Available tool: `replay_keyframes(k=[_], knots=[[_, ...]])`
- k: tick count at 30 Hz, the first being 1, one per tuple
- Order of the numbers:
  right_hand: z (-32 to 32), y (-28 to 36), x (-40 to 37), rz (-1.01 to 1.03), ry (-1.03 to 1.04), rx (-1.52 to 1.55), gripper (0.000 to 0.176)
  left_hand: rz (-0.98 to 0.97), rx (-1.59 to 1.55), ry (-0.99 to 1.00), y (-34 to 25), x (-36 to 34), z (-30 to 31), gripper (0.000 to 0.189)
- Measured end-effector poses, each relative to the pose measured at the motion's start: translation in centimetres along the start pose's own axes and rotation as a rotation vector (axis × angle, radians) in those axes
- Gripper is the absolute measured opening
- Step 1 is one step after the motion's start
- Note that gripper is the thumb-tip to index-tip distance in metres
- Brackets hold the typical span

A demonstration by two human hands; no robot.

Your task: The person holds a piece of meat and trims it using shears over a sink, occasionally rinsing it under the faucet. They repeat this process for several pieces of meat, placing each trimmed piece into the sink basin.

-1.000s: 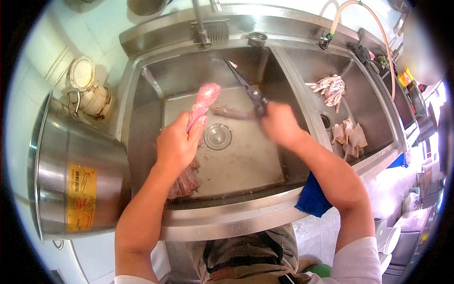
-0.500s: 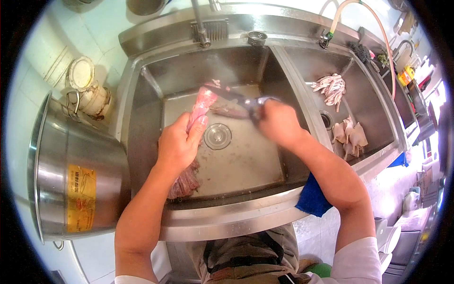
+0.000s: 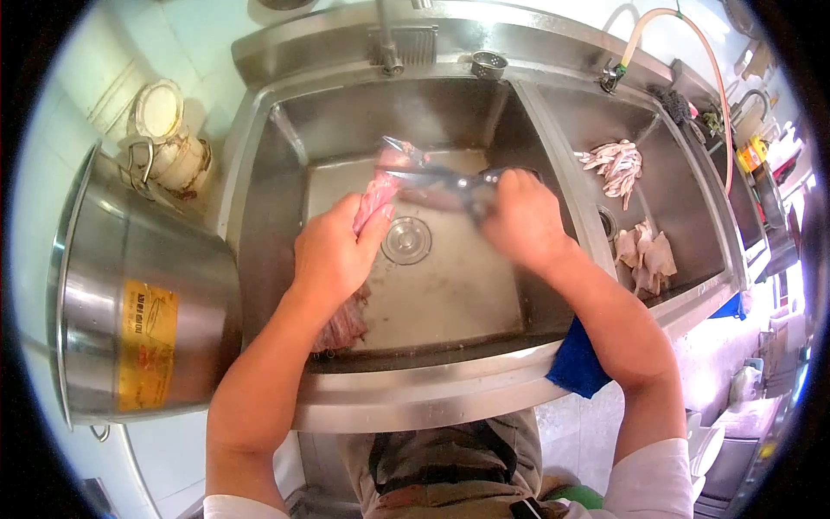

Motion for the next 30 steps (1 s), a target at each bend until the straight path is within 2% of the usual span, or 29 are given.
replay_keyframes(k=[3, 6, 9, 12, 16, 19, 20, 22, 25, 30], knots=[[-0.6, -0.5, -0.2, -0.050, 0.027, -0.044, 0.024, -0.020, 0.063, -0.007, -0.6, 0.0, 0.4, 0.029], [-3.0, -1.5, -0.7, -0.072, 0.198, -0.019, 0.021, -0.049, 0.072, -0.039, -0.6, 0.0, 0.4, 0.030], [-3.6, -2.1, -1.0, -0.101, 0.311, 0.053, 0.018, -0.055, 0.129, -0.021, -0.7, 0.0, 0.3, 0.032], [-4.7, -3.4, -1.3, -0.246, 0.396, 0.222, 0.022, -0.050, 0.163, -0.003, -0.9, -0.1, 0.3, 0.032], [-3.0, -1.8, -0.8, -0.226, 0.368, 0.166, 0.028, -0.080, 0.224, -0.017, -1.0, -0.1, 0.5, 0.031], [-1.7, -1.0, -0.6, -0.111, 0.175, 0.046, 0.028, -0.052, 0.070, 0.016, -1.1, -0.2, 0.4, 0.030], [-1.8, -1.0, -0.6, -0.112, 0.172, 0.038, 0.026, -0.061, 0.058, 0.019, -1.0, -0.2, 0.2, 0.030], [-2.0, -1.1, -0.6, -0.113, 0.167, 0.024, 0.024, -0.077, 0.037, 0.026, -0.7, -0.3, -0.1, 0.030], [-3.4, -2.2, -0.8, -0.166, 0.313, 0.029, 0.019, -0.038, 0.080, 0.066, 0.0, 0.1, -0.5, 0.036], [-4.8, -0.9, -1.7, -0.198, 0.340, 0.340, 0.016, 0.124, -0.017, 0.087, 0.8, 0.3, -0.2, 0.040]])
Point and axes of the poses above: each hand's wrist, its own x-axis towards the middle knuckle, its own z-axis out of the back of the hand, y = z × x, the point moved 10 cm from there along x, towards the middle knuckle
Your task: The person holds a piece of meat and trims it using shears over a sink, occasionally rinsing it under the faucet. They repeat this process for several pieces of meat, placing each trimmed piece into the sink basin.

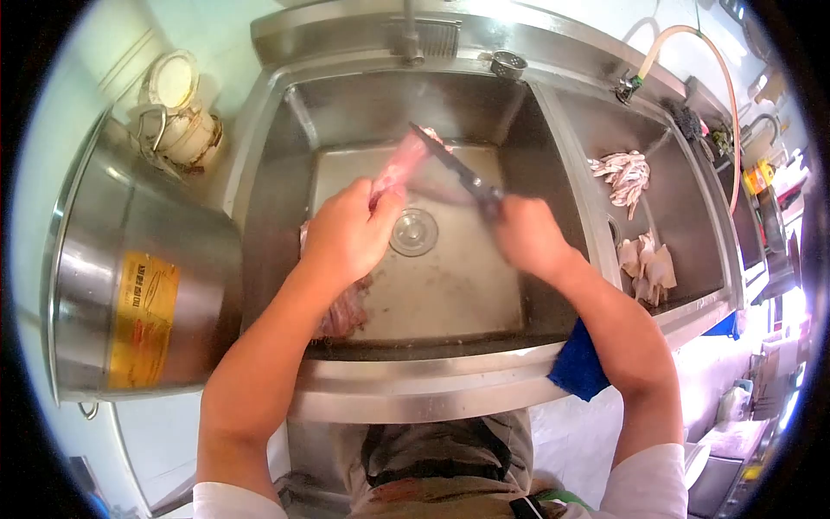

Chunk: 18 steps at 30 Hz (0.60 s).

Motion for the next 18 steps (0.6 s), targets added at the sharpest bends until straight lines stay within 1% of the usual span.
replay_keyframes(k=[1, 2, 5, 7, 9, 10, 13, 16, 18], knots=[[-0.3, 0.3, 0.0, -0.007, 0.023, 0.074, 0.016, 0.021, -0.035, 0.004, 0.2, 0.1, 0.0, 0.040], [-1.1, 0.1, -0.2, -0.076, 0.143, 0.163, 0.016, 0.019, -0.045, 0.009, 0.3, 0.2, 0.0, 0.039], [-1.3, -0.3, 0.1, -0.019, 0.031, 0.034, 0.017, -0.009, -0.089, 0.027, 0.6, 0.4, -0.2, 0.035], [-0.3, 0.0, 0.2, -0.025, -0.050, -0.065, 0.019, -0.051, -0.135, 0.043, 0.7, 0.3, -0.4, 0.034], [1.3, 0.6, 0.1, -0.035, -0.133, -0.162, 0.023, -0.014, -0.178, 0.105, 0.6, 0.0, -0.8, 0.033], [1.2, 0.5, 0.1, -0.075, -0.066, -0.143, 0.024, 0.000, -0.201, 0.139, 0.4, -0.1, -1.2, 0.032], [1.1, 0.7, 0.1, -0.066, -0.037, -0.202, 0.022, -0.083, -0.125, 0.112, -0.4, -0.2, -1.4, 0.030], [-0.1, -0.7, 0.5, -0.134, 0.162, -0.298, 0.020, -0.126, -0.176, 0.071, 0.3, -0.1, -1.8, 0.029], [0.7, -0.9, 0.5, -0.185, 0.154, -0.054, 0.022, -0.073, -0.184, 0.090, 1.0, 0.0, -2.0, 0.029]])
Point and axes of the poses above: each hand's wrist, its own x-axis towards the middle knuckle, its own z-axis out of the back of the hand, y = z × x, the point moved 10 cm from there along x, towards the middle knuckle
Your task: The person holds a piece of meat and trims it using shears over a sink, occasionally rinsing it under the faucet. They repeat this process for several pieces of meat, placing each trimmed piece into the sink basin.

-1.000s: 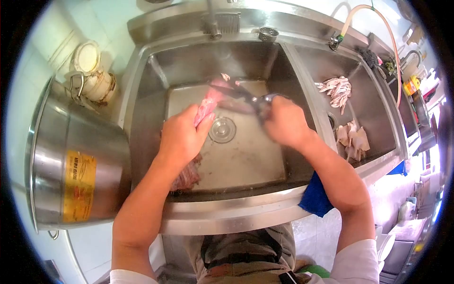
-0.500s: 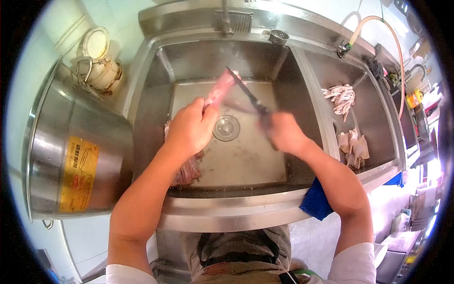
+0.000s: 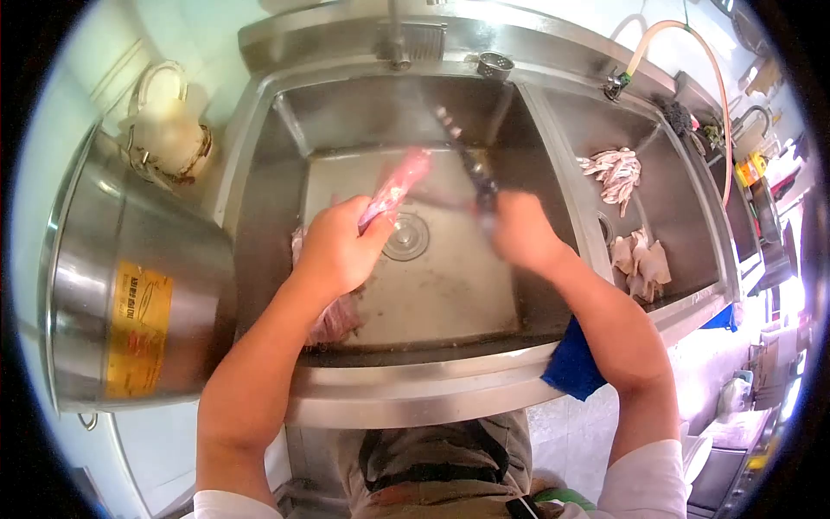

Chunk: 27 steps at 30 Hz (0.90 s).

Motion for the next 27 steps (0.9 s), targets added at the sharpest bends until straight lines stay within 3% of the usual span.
replay_keyframes(k=[1, 4, 7, 10, 14, 20, 23, 27], knots=[[0.2, -0.1, 0.0, -0.012, 0.010, 0.122, 0.023, 0.030, -0.006, 0.003, 0.3, 0.0, 0.0, 0.029], [0.8, 0.1, -0.3, 0.025, -0.137, -0.003, 0.030, 0.051, -0.019, -0.005, 0.2, -0.3, 0.5, 0.029], [0.8, 3.4, -1.8, 0.299, -0.259, -0.061, 0.036, 0.036, -0.039, 0.027, 0.3, -0.2, 0.3, 0.028], [0.2, 4.6, -2.1, 0.339, -0.283, -0.148, 0.036, 0.165, -0.217, 0.074, 0.3, -0.6, 0.0, 0.026], [0.4, 4.7, -2.1, 0.343, -0.324, -0.240, 0.035, 0.130, -0.389, 0.048, -0.7, -0.6, 0.3, 0.022], [-0.9, 4.1, -1.9, 0.246, -0.243, -0.283, 0.029, 0.089, -0.398, 0.044, -1.0, -0.6, 0.6, 0.017], [-2.5, 3.4, -1.3, 0.294, -0.144, -0.298, 0.026, 0.092, -0.395, 0.026, -0.7, -0.6, 0.8, 0.016], [-2.8, 2.3, -1.0, 0.280, -0.096, -0.132, 0.022, 0.153, -0.418, 0.016, -1.1, -0.5, 0.9, 0.016]])
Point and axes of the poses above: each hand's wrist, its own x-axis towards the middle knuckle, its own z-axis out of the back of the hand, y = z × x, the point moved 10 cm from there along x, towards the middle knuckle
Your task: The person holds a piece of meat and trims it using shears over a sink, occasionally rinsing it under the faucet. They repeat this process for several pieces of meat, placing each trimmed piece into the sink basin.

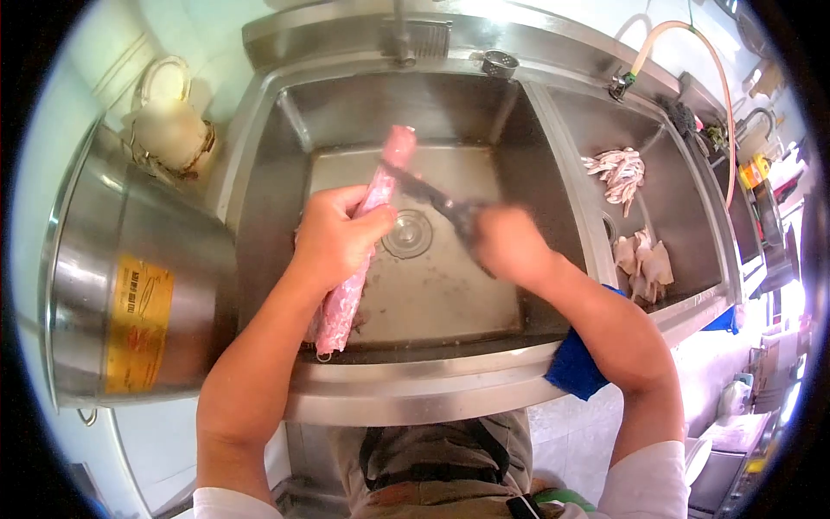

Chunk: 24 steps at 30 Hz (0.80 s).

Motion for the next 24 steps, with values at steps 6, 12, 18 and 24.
replay_keyframes(k=[6, 12, 18, 24], knots=[[2.1, 1.1, -0.3, -0.097, -0.025, 0.103, 0.025, -0.002, -0.024, -0.023, -0.1, -0.1, 0.5, 0.015], [2.6, 2.0, -0.3, -0.005, -0.148, -0.120, 0.027, 0.004, -0.061, -0.003, -0.3, -0.4, 0.0, 0.013], [-0.3, -0.1, 0.6, -0.007, -0.041, -0.097, 0.023, -0.023, -0.075, 0.030, -0.9, -0.4, -0.1, 0.011], [1.7, 0.3, 0.1, -0.089, -0.063, 0.049, 0.023, 0.031, -0.033, -0.049, 0.0, -0.3, 0.3, 0.011]])
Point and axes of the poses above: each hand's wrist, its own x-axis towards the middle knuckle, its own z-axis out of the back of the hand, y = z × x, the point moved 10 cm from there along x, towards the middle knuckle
